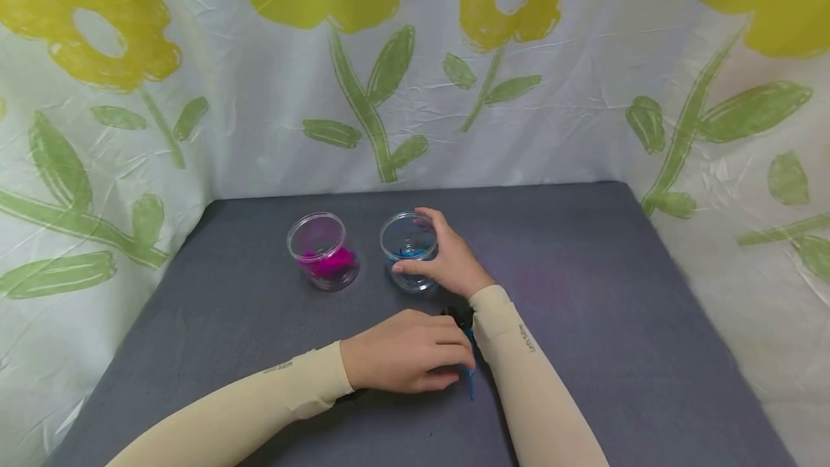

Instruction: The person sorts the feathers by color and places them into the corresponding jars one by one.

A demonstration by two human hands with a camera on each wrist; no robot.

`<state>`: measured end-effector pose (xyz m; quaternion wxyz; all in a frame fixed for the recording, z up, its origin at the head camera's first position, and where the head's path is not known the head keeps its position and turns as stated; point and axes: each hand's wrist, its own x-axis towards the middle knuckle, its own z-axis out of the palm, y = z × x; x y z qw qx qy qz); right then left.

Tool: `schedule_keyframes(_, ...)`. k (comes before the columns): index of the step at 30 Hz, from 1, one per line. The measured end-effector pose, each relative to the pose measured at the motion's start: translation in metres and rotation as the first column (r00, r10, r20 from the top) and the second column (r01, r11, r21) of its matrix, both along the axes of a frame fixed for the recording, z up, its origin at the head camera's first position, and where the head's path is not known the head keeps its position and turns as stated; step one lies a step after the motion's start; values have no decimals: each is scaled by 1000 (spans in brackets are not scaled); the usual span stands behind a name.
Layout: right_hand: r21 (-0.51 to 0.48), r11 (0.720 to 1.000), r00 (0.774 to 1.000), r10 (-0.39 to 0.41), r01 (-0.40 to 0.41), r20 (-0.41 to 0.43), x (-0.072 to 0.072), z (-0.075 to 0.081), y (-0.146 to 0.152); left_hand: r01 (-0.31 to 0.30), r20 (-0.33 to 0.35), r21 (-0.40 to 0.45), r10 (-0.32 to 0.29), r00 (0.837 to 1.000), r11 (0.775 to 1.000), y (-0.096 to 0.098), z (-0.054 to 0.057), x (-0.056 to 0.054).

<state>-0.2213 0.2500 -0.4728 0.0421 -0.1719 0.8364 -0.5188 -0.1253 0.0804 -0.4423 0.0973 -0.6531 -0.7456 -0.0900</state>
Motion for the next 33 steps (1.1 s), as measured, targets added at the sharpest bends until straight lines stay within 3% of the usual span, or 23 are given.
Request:
schedule_keyframes(6,9,1000,1000,-3,3,4,-1,0,0,26,-88,-65,-32,996,998,7,-8,6)
schedule_keyframes(11,5,1000,1000,-4,4,29,1,0,0,16,-222,-154,-51,974,988,15,-11,13)
schedule_keyframes(14,2,1000,999,-3,3,34,2,0,0,9,-268,-208,-66,961,978,18,-12,17)
schedule_keyframes(20,-3,1000,1000,-1,1,30,2,-1,0,10,-297,-275,-95,950,961,23,-15,20)
schedule_keyframes(33,-4,1000,1000,0,1,22,0,1,1,1,-339,-291,-105,935,957,28,-18,21)
